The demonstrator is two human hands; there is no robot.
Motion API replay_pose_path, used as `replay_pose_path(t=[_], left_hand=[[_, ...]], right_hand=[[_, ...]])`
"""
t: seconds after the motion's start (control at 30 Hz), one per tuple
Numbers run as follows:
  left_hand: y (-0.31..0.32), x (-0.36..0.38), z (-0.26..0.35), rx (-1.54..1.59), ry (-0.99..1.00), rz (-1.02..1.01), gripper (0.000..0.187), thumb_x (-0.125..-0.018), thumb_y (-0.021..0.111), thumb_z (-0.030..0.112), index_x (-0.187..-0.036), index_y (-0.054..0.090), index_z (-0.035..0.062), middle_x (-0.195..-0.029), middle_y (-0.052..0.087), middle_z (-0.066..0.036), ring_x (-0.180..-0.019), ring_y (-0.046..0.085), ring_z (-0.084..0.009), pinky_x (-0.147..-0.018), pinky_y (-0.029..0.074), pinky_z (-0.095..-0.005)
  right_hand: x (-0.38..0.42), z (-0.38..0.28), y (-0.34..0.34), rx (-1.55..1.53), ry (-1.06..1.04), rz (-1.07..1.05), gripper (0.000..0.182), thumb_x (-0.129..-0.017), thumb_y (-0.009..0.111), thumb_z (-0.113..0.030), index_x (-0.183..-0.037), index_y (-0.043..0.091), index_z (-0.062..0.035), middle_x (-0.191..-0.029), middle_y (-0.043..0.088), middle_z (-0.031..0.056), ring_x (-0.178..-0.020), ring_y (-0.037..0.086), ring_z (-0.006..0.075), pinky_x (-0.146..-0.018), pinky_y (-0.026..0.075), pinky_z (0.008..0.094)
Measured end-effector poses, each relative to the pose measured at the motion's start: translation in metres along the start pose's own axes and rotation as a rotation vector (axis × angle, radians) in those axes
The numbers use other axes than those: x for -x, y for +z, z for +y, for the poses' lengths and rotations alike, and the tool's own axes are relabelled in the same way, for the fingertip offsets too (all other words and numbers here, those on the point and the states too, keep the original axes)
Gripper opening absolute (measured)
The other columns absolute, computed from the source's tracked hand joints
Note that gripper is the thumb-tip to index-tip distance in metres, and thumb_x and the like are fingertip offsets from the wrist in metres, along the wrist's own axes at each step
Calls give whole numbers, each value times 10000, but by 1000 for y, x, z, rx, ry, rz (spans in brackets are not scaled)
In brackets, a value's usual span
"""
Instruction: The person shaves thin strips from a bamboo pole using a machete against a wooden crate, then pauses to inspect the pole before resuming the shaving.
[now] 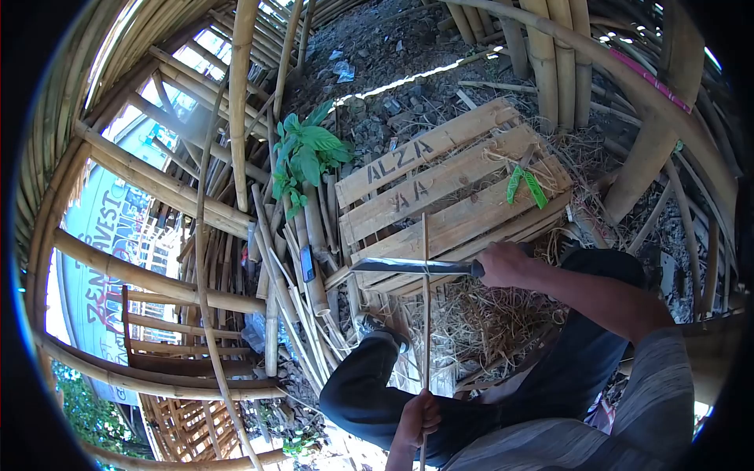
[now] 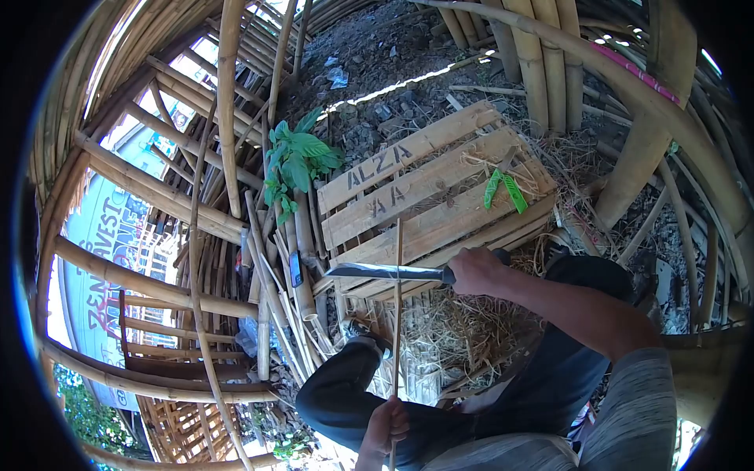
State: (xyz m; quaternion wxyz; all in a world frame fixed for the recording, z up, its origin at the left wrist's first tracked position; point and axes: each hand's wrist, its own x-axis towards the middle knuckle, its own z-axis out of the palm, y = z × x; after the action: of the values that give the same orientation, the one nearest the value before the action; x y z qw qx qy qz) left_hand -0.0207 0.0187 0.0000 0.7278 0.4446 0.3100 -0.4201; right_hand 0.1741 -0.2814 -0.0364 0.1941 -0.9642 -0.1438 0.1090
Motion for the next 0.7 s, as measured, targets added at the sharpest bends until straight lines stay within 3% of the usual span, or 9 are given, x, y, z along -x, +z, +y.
replay_pose_path(t=[0.17, 0.3, 0.37, 0.57, 0.63, 0.7], left_hand=[[3, -5, 1, 46, 0, -38, 369, -975, 337, 394, -678, 327, 176, -536, 234, 67, -399, 191, -37, -346, 130, -194], [-1, 4, -7, 94, -38, -33, 364, -973, 343, 400, -687, 332, 175, -534, 235, 68, -398, 186, -37, -344, 120, -195], [-1, 11, -11, 99, -54, -13, 361, -972, 344, 399, -690, 333, 175, -534, 235, 69, -398, 184, -37, -344, 117, -196], [-8, 1, -13, 164, -56, -85, 358, -971, 345, 402, -695, 336, 174, -530, 230, 68, -397, 184, -37, -344, 114, -197], [-9, 2, -14, 171, -56, -68, 360, -971, 342, 405, -695, 332, 173, -527, 227, 64, -398, 185, -40, -343, 114, -199], [-10, 14, -22, 191, -80, -67, 348, -971, 353, 390, -702, 346, 169, -526, 236, 64, -399, 195, -39, -346, 124, -200]], right_hand=[[4, -6, 12, -20, -10, -5, 244, -650, 644, -215, -798, 655, -21, -751, 643, 187, -718, 653, 322, -672, 525, 420], [4, 1, 14, 66, -183, 56, 225, -652, 648, -211, -801, 655, -43, -760, 646, 180, -716, 653, 317, -662, 523, 422], [-2, 4, -5, 37, 42, -31, 241, -654, 648, -211, -822, 654, -38, -772, 647, 181, -729, 653, 316, -670, 522, 424], [16, -19, -2, 0, 39, -63, 247, -675, 626, -197, -843, 650, -18, -772, 652, 176, -727, 656, 305, -680, 527, 413], [21, -20, 6, 105, -200, -64, 248, -672, 625, -193, -834, 649, -7, -789, 652, 182, -736, 657, 305, -683, 529, 412], [13, -13, 0, 105, -208, -103, 237, -658, 635, -193, -811, 651, -13, -790, 651, 185, -743, 655, 308, -677, 528, 411]])
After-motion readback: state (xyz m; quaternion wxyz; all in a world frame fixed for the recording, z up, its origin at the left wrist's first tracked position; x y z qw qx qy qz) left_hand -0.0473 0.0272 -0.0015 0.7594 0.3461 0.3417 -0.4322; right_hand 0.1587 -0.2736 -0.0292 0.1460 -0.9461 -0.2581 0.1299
